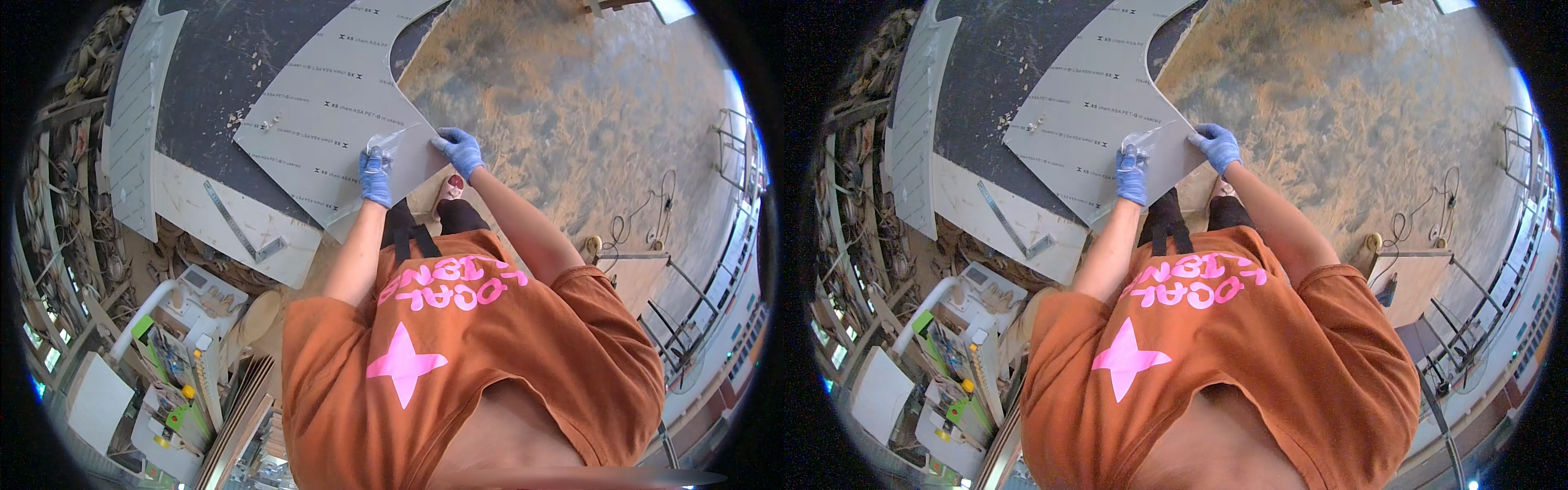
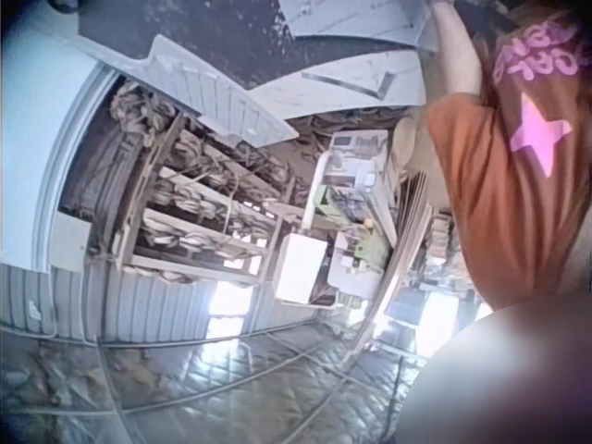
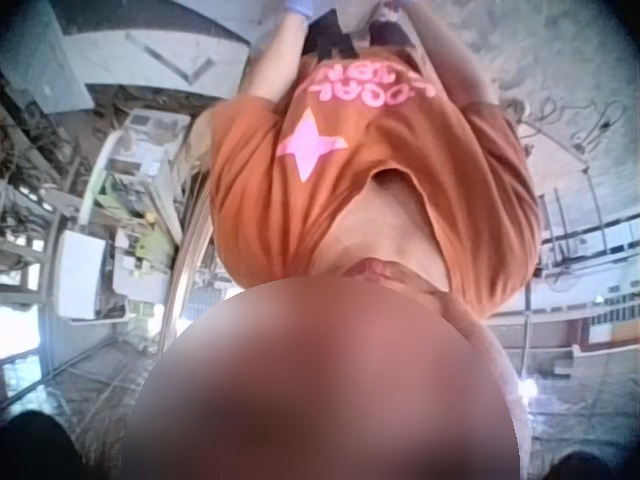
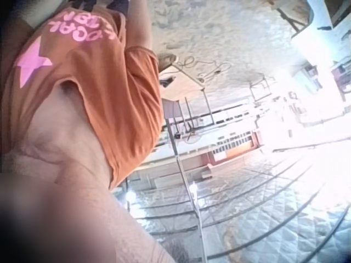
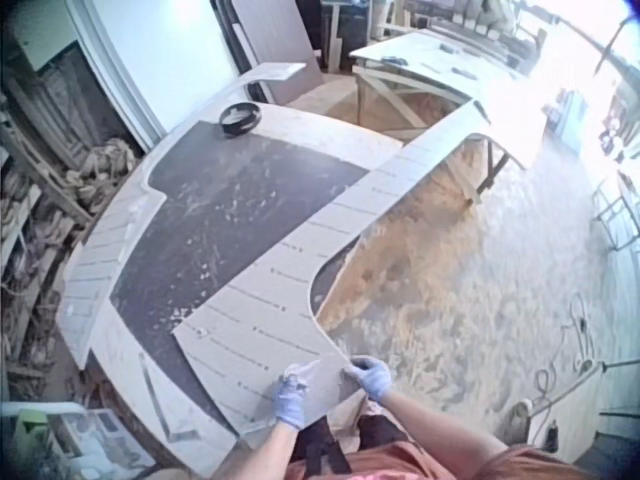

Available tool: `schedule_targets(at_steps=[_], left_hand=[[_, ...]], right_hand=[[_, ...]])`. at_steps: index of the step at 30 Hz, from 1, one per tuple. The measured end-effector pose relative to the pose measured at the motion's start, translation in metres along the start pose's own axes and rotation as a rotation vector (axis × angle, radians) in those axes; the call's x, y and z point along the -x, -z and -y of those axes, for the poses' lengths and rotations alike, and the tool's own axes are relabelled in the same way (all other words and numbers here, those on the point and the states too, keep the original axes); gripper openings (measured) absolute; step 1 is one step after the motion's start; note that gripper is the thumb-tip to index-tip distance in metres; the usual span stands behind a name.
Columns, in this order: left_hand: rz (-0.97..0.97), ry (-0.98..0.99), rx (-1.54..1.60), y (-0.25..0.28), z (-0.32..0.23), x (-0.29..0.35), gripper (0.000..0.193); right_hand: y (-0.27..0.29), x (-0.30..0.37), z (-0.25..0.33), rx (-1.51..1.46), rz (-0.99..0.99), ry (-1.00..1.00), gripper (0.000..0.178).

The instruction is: The person measures and cuts a large white sheet material on a workbench using a metal ruler and a utility knife. They align the ruler, score the sheet, and peel away the cut strip. The person wears blue gloves and an orange shirt.

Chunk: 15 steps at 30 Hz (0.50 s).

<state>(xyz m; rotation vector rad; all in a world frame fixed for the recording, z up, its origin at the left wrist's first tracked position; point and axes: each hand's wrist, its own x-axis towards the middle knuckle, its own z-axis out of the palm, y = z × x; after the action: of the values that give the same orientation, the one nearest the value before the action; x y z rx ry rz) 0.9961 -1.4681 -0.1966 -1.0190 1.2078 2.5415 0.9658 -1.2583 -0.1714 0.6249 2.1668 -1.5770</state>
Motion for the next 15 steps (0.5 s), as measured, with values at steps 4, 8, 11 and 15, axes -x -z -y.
schedule_targets(at_steps=[4, 8, 11, 15], left_hand=[[0.018, 0.008, 0.204, -0.007, -0.001, 0.003, 0.022], [-0.054, 0.026, -0.016, 0.001, -0.013, 0.000, 0.023], [-0.306, 0.109, 0.330, 0.004, -0.038, -0.010, 0.026], [-0.156, -0.590, -1.179, -0.024, -0.054, 0.000, 0.047]], right_hand=[[-0.003, -0.008, -0.004, 0.042, -0.088, -0.042, 0.028], [0.002, -0.013, -0.018, -0.099, -0.112, -0.068, 0.023], [0.006, -0.015, -0.022, -0.236, -0.039, -0.131, 0.022], [0.007, -0.016, -0.014, -0.246, 0.015, -0.135, 0.024]])
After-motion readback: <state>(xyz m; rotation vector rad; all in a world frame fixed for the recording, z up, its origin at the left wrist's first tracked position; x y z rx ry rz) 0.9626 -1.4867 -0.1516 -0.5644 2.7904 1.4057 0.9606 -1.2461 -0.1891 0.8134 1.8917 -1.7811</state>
